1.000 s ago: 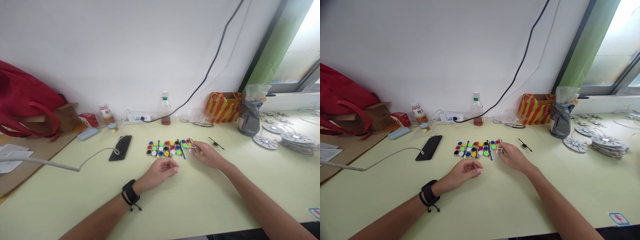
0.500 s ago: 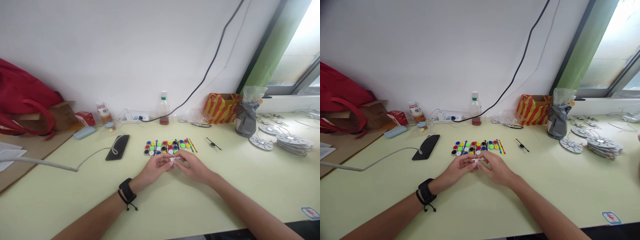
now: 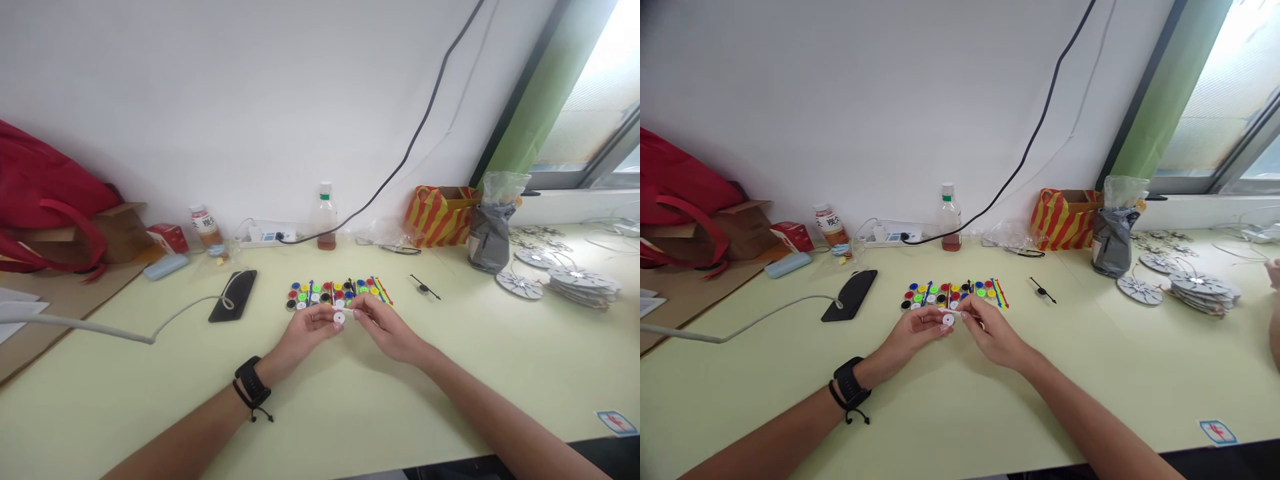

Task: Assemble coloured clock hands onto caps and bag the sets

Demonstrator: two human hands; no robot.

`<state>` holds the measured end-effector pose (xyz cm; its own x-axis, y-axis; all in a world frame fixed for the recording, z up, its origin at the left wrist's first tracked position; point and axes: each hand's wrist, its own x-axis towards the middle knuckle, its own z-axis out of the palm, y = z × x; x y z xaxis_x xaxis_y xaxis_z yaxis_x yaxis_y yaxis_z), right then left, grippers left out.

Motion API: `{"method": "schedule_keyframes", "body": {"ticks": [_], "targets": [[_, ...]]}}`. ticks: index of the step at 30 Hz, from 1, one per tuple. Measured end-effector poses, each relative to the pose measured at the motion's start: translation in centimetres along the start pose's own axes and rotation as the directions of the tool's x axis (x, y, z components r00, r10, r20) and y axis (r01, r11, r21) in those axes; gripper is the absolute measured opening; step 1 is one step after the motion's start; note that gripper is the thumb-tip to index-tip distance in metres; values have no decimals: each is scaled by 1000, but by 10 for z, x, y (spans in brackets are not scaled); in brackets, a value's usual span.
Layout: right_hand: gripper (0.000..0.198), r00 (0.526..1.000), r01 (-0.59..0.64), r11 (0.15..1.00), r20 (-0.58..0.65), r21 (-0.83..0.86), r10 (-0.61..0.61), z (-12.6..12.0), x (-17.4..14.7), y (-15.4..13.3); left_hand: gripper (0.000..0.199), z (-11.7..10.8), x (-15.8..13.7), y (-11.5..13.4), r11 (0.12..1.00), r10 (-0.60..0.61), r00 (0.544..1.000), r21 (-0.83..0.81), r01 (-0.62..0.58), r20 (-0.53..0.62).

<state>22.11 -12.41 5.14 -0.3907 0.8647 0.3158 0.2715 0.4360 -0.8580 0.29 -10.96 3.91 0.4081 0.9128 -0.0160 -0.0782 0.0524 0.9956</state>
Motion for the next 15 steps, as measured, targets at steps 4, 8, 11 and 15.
{"method": "schedule_keyframes", "body": {"ticks": [4, 8, 11, 15], "targets": [[24, 999, 39, 999, 17, 10, -39, 1, 1, 0, 43, -2, 1, -3, 998, 41, 999, 38, -42, 29], [32, 999, 21, 998, 36, 64, -24, 2, 1, 1, 41, -2, 1, -4, 997, 47, 999, 56, -48, 17], [34, 999, 7, 994, 40, 110, -11, 1, 0, 2, 40, -1, 0, -4, 997, 58, 998, 56, -59, 17], [37, 997, -9, 982, 83, 190, -7, 0, 0, 2, 40, 0, -1, -4, 996, 66, 997, 62, -68, 38]]}}
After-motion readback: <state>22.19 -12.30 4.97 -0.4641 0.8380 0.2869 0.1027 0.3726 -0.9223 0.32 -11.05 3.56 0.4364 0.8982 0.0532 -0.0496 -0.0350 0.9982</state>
